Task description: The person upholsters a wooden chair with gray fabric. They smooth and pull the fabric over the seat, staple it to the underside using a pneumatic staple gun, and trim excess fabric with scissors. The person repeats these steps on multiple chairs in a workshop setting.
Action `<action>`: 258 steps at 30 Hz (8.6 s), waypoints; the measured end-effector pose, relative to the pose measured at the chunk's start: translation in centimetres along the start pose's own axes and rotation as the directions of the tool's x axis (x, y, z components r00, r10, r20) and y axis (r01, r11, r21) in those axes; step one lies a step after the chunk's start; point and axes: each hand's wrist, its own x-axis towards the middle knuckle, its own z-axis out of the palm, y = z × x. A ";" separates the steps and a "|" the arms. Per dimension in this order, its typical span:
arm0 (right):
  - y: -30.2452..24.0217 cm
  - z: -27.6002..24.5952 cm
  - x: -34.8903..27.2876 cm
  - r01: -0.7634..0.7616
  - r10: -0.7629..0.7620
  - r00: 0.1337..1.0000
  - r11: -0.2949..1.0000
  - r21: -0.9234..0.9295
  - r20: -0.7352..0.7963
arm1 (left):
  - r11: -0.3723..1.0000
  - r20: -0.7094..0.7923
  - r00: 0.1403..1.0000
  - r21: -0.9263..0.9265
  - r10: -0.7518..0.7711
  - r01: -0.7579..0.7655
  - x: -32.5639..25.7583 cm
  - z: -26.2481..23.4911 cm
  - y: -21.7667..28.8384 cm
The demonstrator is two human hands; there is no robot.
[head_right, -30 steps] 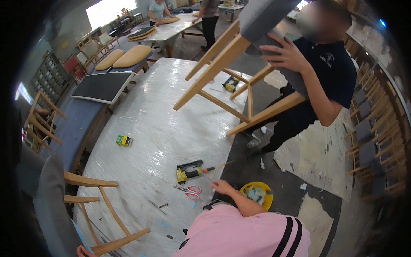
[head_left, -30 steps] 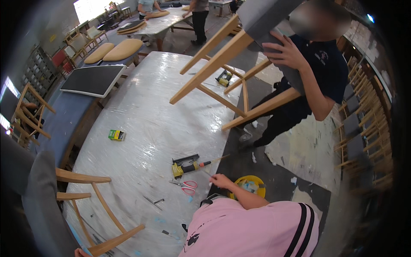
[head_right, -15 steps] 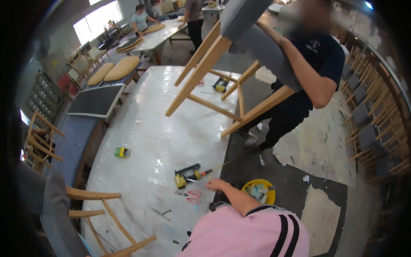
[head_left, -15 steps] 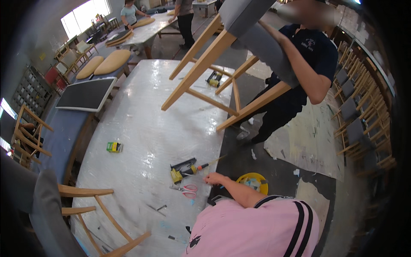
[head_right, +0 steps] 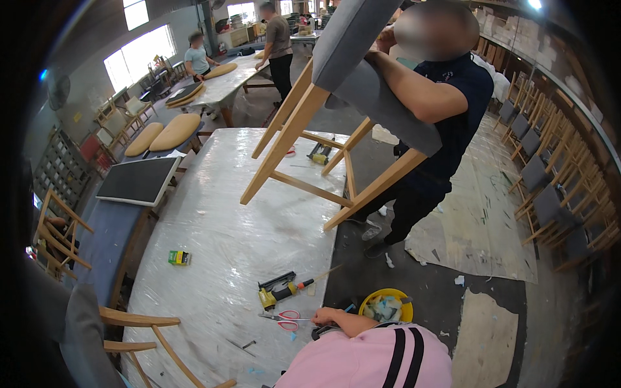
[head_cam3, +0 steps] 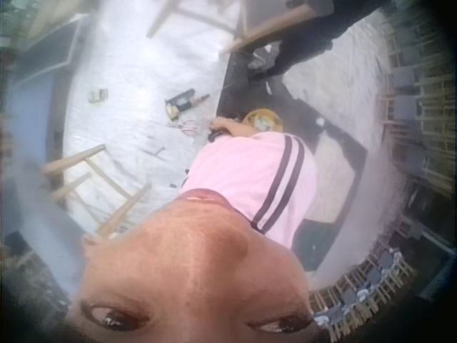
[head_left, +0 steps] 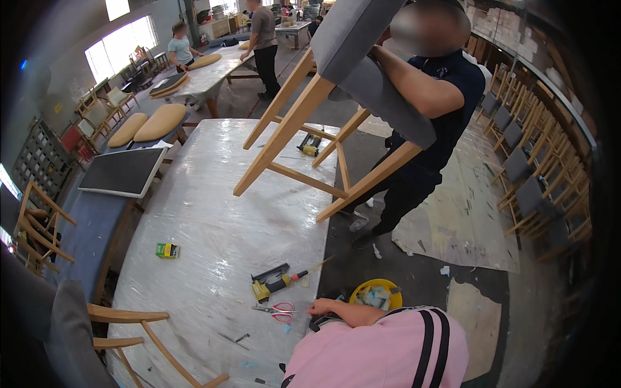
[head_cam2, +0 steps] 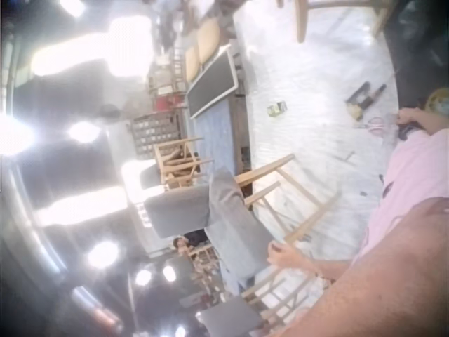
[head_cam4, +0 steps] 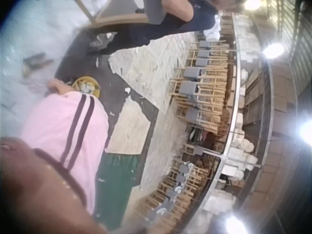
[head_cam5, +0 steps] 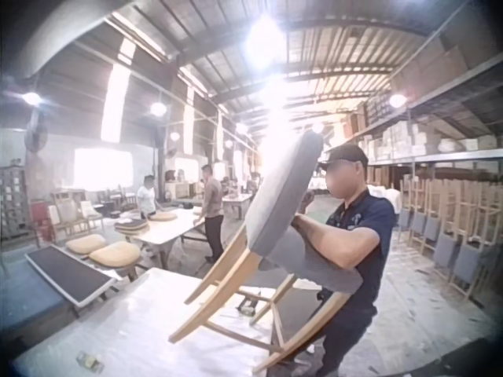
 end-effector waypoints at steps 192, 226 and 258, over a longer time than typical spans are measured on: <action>-65.2 14.2 -8.9 0.858 -0.857 -0.514 -0.513 0.038 0.026 | 0.932 -0.528 0.798 -0.346 -0.289 0.109 4.2 -2.5 0.4; -37.6 15.2 5.9 0.736 -0.734 0.647 0.672 0.085 0.206 | 0.992 -0.054 0.995 0.091 -0.080 0.084 7.4 -6.5 1.3; -56.8 20.8 -16.7 0.457 -0.862 0.091 0.481 0.748 0.499 | -0.238 0.269 0.518 -0.963 -0.812 0.127 -5.6 3.8 6.7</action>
